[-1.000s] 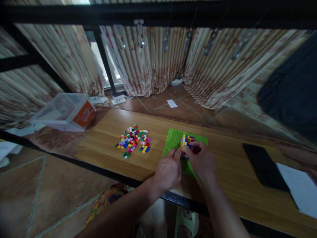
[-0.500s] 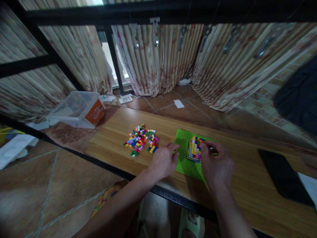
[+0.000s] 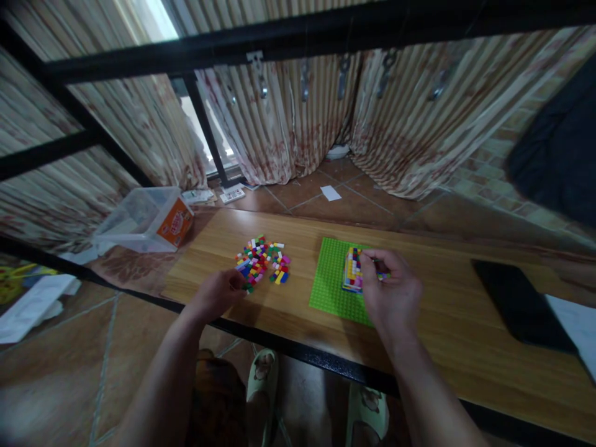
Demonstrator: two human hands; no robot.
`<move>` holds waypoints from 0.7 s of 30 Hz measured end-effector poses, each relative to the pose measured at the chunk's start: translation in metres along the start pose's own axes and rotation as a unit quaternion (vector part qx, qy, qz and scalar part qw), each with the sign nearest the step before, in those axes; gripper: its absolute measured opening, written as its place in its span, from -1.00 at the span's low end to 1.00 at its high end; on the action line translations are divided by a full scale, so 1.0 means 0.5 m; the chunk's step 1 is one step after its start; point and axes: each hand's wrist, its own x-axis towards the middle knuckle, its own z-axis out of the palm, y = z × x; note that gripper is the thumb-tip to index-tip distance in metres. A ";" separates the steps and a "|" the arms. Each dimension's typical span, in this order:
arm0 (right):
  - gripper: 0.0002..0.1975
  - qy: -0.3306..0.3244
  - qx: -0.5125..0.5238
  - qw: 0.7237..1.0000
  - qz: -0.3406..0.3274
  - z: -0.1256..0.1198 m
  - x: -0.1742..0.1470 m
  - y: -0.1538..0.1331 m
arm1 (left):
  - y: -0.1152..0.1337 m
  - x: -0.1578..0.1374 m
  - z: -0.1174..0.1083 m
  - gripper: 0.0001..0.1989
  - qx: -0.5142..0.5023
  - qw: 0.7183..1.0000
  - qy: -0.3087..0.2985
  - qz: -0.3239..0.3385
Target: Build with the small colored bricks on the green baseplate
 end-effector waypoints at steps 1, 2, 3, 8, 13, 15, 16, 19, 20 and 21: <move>-0.76 -0.001 0.002 1.000 0.002 -0.003 0.001 0.000 | 0.002 0.000 0.001 -0.92 -0.003 1.000 -0.001 0.001; -0.76 -0.003 0.003 1.000 0.006 -0.006 0.003 0.000 | 0.005 0.001 0.002 -0.92 -0.006 1.000 -0.002 0.004; -0.76 -0.004 0.002 1.000 0.011 -0.010 0.004 0.000 | 0.008 0.002 0.002 -0.92 -0.008 1.000 -0.004 0.007; -0.77 -0.002 -0.012 1.000 0.019 -0.027 0.010 -0.002 | 0.011 0.014 0.001 -0.96 0.002 0.999 -0.010 0.039; -0.79 0.011 0.002 1.000 0.013 -0.039 0.022 -0.002 | 0.006 0.029 -0.006 -0.89 -0.015 0.998 0.009 0.053; -0.81 0.016 0.019 1.000 0.015 -0.043 0.028 0.001 | 0.023 0.032 -0.005 -0.86 -0.037 0.997 0.040 0.061; -0.82 0.018 0.027 0.999 0.017 -0.044 0.031 0.003 | 0.038 0.032 0.000 -0.85 -0.056 0.994 0.056 0.075; -0.82 0.018 0.043 0.999 0.025 -0.045 0.036 0.010 | 0.109 0.024 0.035 -0.83 -0.148 0.970 0.088 0.175; -0.82 0.017 0.046 0.998 0.028 -0.045 0.036 0.013 | 0.138 0.020 0.053 -0.82 -0.174 0.955 0.087 0.224; -0.82 0.015 0.049 0.998 0.030 -0.046 0.036 0.014 | 0.167 0.014 0.071 -0.83 -0.192 0.942 0.101 0.257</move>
